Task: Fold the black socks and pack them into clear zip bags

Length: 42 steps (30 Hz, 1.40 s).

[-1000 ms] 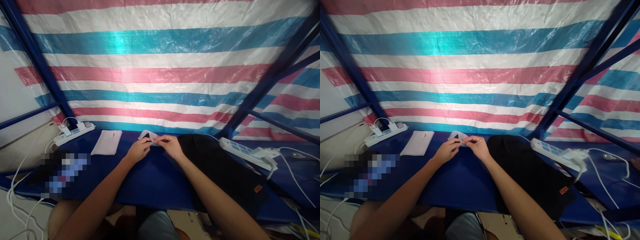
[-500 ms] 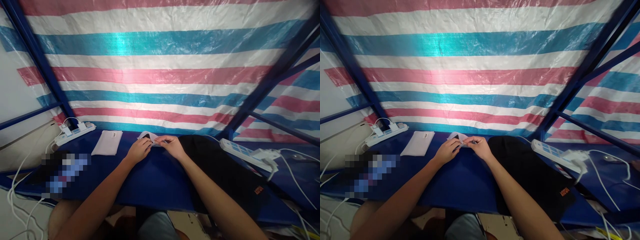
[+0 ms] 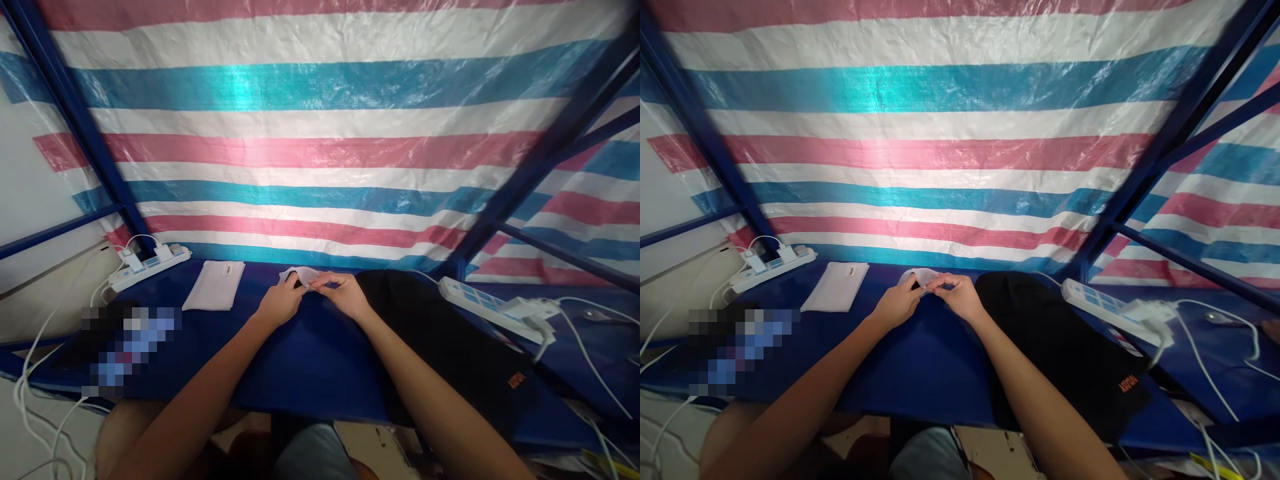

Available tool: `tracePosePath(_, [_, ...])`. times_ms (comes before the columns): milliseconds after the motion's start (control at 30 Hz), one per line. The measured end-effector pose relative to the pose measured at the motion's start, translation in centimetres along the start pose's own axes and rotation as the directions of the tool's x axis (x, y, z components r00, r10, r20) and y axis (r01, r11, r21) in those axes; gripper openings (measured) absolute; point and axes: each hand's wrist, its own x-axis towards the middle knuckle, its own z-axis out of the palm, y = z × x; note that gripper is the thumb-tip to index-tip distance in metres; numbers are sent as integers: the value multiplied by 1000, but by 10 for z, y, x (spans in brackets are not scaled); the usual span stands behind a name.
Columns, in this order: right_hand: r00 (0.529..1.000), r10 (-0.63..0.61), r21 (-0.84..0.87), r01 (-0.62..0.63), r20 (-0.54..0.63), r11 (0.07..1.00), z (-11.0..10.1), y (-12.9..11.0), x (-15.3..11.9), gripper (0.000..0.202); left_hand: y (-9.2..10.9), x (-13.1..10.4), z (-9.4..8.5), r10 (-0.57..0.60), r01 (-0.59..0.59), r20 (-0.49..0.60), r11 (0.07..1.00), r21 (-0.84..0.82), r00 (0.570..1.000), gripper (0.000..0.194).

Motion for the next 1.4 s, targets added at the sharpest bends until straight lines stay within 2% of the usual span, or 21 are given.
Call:
tracePosePath(133, [1000,-20,10,20,10,1000,-2,2,1,13,3,0,1,-5,6,-21,999,37,1000,37])
tracePosePath(267, [1000,26,24,-26,-13,999,-7,5,3,15,-4,-4,-5,29,-26,-138,999,26,990,31])
tracePosePath(433, [997,59,-3,-59,-40,998,-15,9,6,17,-18,-8,-12,-60,68,-274,998,20,960,27])
tracePosePath(600, [993,61,-128,-74,-97,989,-24,11,8,20,-28,-9,-14,-130,151,-325,988,40,937,25])
tracePosePath(800, [993,33,-164,-51,-111,985,-21,11,7,21,-23,-10,-19,-133,138,-396,990,-16,909,19])
tracePosePath(900, [996,39,-111,-47,-75,993,-12,11,4,21,-14,-10,-24,-83,73,-390,996,-42,917,22])
tracePosePath(1067, [1000,-2,-94,2,-1,996,2,5,1,17,-4,-6,-20,61,-89,-308,993,-78,949,24])
tracePosePath(1267, [999,-10,-78,14,50,997,5,-1,-2,18,-3,-5,-17,38,-63,-322,996,-68,946,21])
tracePosePath(1400, [999,-3,-84,6,39,996,2,2,-1,17,-5,-6,-19,27,-54,-316,996,-77,948,19])
